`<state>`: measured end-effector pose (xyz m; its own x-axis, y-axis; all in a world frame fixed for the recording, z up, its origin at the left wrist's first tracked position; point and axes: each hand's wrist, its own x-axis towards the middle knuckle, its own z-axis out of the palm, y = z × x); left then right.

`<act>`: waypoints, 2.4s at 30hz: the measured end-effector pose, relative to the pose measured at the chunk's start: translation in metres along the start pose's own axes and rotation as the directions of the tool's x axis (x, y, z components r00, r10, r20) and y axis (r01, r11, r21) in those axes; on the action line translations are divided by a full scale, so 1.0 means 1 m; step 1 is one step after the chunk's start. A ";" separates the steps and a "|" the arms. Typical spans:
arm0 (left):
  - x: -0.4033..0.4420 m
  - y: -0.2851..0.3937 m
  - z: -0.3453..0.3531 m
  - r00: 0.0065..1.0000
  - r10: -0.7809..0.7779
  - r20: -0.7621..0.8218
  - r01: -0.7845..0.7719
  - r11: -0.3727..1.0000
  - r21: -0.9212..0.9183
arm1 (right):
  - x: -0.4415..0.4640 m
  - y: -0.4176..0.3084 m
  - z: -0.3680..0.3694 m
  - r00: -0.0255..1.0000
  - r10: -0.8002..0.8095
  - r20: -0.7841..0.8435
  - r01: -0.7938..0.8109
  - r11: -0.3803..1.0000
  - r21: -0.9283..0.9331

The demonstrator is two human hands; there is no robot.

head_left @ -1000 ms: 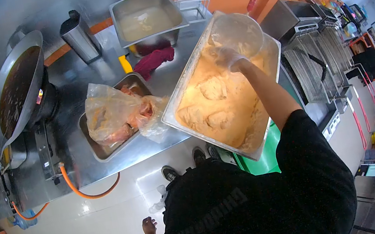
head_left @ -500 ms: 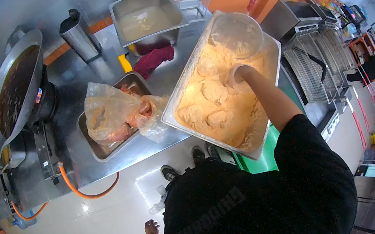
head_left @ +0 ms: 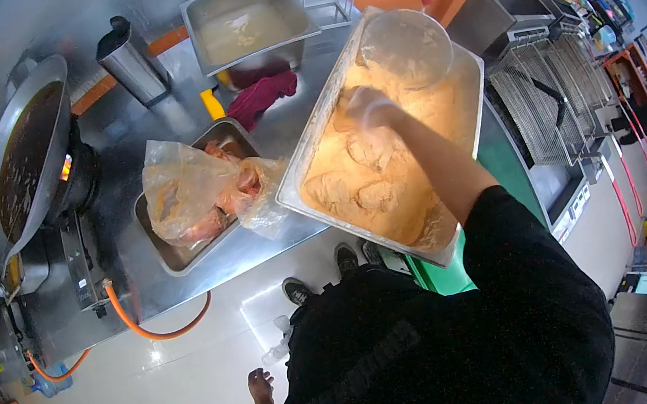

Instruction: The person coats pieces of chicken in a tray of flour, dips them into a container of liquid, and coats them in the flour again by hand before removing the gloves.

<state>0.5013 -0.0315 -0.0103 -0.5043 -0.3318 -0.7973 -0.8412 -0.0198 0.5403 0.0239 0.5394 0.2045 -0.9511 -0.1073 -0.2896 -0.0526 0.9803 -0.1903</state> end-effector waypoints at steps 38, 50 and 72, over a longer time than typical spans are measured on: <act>0.000 -0.048 -0.004 0.993 -0.055 0.104 -0.001 0.879 0.476 | -0.092 -0.015 -0.021 0.972 -0.106 0.211 0.128 0.988 -0.091; -0.020 0.017 0.009 0.996 -0.090 0.024 0.084 0.977 0.198 | -0.083 -0.006 0.001 0.997 0.075 -0.018 -0.070 0.975 0.210; 0.009 -0.030 0.002 0.996 -0.083 0.024 0.085 0.995 -0.060 | -0.091 -0.028 -0.029 0.971 -0.092 -0.223 0.091 0.996 -0.013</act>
<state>0.5219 -0.0319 -0.0341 -0.4371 -0.3059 -0.8458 -0.8675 -0.1047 0.4862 0.1029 0.5264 0.2632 -0.9860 -0.1573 -0.0547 -0.1432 0.9685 -0.2037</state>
